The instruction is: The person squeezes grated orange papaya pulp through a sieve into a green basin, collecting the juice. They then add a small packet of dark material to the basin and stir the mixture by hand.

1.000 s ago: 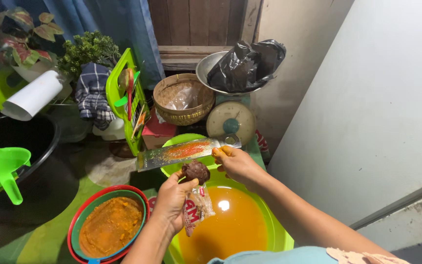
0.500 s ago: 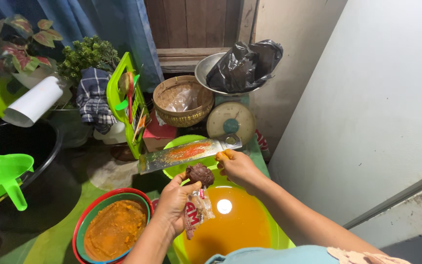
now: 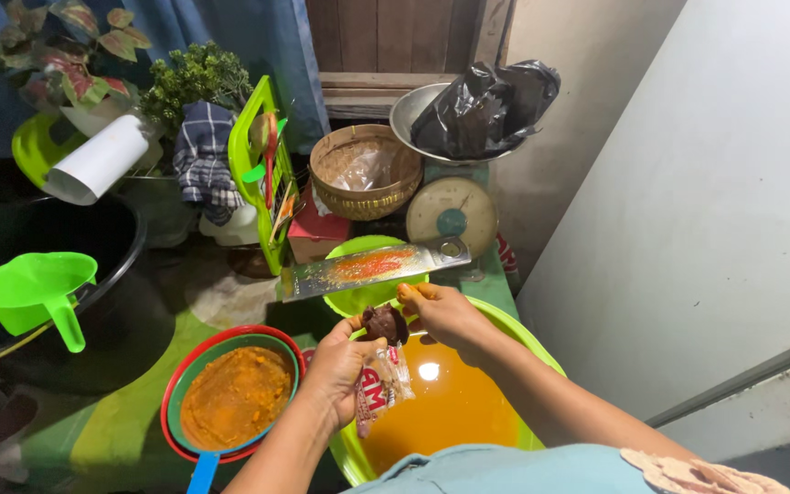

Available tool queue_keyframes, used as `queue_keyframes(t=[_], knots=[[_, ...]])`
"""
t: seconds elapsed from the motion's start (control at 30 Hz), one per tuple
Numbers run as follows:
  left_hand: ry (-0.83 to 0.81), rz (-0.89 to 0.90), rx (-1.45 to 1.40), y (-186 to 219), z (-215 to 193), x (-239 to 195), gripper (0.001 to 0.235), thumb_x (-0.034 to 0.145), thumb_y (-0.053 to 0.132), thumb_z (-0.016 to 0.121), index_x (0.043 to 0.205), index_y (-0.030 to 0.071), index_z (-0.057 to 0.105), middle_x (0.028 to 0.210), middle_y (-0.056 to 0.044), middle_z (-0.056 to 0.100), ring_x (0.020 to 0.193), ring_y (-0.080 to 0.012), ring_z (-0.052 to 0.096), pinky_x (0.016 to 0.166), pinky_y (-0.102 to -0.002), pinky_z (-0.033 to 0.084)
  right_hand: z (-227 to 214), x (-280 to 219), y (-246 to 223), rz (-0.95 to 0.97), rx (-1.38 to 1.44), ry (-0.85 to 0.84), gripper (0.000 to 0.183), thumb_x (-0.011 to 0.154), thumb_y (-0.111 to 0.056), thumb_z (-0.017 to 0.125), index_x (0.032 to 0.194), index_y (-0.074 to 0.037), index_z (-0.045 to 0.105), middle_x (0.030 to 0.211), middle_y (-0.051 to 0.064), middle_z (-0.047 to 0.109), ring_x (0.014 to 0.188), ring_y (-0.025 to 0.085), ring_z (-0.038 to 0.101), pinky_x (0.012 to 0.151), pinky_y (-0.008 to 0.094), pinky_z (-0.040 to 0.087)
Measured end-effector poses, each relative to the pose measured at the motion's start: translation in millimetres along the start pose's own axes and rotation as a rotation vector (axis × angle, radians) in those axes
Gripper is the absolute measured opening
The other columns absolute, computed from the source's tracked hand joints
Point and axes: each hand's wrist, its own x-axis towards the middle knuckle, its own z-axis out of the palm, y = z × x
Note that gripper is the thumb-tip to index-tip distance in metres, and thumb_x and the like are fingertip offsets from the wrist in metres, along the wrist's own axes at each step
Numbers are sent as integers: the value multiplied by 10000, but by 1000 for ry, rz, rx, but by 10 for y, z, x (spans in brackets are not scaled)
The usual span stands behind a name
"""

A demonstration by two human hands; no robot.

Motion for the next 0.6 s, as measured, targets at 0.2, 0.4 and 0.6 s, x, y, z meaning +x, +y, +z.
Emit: queue_keyframes(t=[0.2, 0.4, 0.6], knots=[[60, -28, -14, -60, -47, -50, 339, 876, -90, 607, 1186, 46, 586, 855, -125, 650, 608, -216, 615, 520, -389, 544, 121, -63, 15, -31, -52, -15, 373, 990, -423, 565, 1106, -105, 724, 947, 19, 737, 824, 134, 670, 716, 321, 540], [35, -40, -46, -73, -51, -123, 329, 891, -78, 600, 1208, 11, 605, 874, -136, 667, 627, -228, 647, 535, -388, 565, 142, -69, 93, -49, -76, -40, 273, 973, -323, 609, 1123, -143, 750, 905, -17, 734, 769, 90, 643, 654, 283, 511], [53, -71, -51, -63, 7, -149, 349, 880, -86, 573, 1214, 12, 595, 913, -159, 685, 684, -264, 703, 598, -439, 614, 130, -22, 162, -114, -113, -59, 208, 950, -221, 668, 1020, -56, 772, 801, 2, 693, 652, 89, 560, 574, 261, 463]])
